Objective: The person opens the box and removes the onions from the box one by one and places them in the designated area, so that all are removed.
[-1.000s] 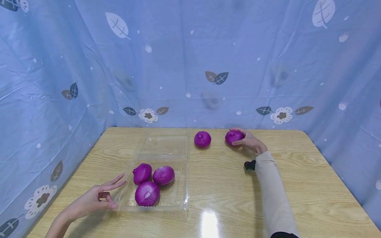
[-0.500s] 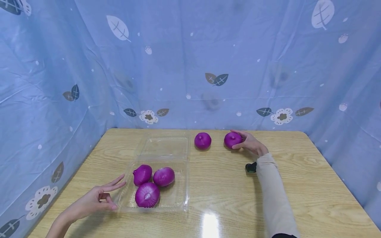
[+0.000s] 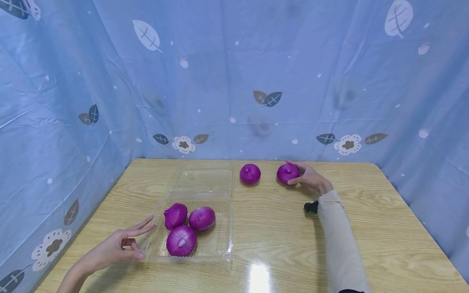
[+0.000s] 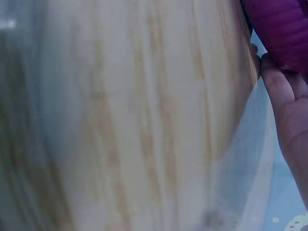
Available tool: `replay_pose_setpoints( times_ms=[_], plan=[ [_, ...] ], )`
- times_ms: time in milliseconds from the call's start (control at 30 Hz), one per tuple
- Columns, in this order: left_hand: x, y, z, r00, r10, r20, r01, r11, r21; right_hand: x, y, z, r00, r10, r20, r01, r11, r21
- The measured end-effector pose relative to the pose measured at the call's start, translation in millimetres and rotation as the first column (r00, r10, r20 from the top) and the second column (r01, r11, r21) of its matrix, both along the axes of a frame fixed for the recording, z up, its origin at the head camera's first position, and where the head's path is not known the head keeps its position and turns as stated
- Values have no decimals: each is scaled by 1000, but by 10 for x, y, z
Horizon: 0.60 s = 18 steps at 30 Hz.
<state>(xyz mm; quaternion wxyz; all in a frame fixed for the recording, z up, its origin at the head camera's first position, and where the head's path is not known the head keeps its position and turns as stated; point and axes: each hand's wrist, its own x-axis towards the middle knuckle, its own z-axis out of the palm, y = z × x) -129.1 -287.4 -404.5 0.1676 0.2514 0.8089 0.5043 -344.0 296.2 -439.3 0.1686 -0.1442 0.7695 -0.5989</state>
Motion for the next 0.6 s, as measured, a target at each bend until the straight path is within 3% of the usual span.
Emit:
replay_pose_setpoints(
  times_ms=[200, 400, 600],
  plan=[
    [-7, 8, 6, 1000, -4, -3, 4, 1000, -1, 46, 80, 6, 999, 28, 36, -25, 997, -78],
    [-5, 7, -1, 1000, -14, -8, 14, 1000, 1, 91, 225, -1, 997, 74, -1, -74, 989, -126],
    [11, 6, -3, 1000, -20, -10, 20, 1000, 0, 197, 352, 47, 999, 24, -48, -30, 991, -132]
  ],
)
